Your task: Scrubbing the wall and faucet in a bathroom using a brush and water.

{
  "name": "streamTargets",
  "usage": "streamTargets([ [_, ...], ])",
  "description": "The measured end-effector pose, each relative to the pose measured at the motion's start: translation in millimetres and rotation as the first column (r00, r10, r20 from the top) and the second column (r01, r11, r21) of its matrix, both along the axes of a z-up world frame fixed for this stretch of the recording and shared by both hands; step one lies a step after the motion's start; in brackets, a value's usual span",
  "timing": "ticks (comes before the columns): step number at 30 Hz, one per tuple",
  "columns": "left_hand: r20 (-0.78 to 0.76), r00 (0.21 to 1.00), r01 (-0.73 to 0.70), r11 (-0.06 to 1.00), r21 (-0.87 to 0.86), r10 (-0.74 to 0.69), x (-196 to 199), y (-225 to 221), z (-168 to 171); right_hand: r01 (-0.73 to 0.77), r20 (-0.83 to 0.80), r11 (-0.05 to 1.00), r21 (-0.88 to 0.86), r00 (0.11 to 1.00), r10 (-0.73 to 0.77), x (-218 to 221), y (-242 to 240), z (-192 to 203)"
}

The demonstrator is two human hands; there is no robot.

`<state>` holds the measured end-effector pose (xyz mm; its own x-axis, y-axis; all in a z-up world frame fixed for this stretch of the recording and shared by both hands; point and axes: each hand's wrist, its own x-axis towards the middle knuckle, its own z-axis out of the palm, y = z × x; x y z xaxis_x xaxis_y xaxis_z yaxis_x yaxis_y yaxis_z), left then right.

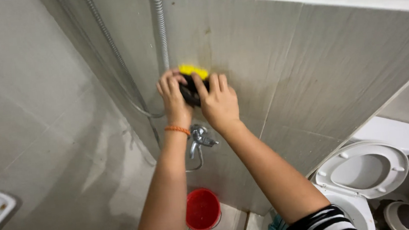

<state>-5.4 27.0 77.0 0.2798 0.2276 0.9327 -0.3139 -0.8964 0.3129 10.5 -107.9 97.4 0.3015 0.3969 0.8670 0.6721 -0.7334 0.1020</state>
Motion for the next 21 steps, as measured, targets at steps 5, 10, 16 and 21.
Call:
streamTargets([
  [5,-0.199,0.980,-0.012,0.990,-0.137,-0.016,-10,-6,-74,-0.062,-0.161,0.988,-0.143,0.986,0.039,3,-5,-60],
  [10,-0.393,0.919,-0.034,0.982,-0.184,-0.042,-17,-13,-103,-0.066,-0.257,0.975,-0.211,0.966,0.010,3,-21,-84],
  [16,-0.573,0.809,0.107,0.992,-0.073,-0.129,-45,-27,-93,-0.012,-0.215,0.962,-0.273,0.975,-0.049,-2,-69,-89],
  [21,-0.395,0.905,0.070,0.969,-0.235,-0.161,-48,-3,-133,0.038,-0.165,0.999,-0.009,0.986,-0.039,-23,-90,-28],
])
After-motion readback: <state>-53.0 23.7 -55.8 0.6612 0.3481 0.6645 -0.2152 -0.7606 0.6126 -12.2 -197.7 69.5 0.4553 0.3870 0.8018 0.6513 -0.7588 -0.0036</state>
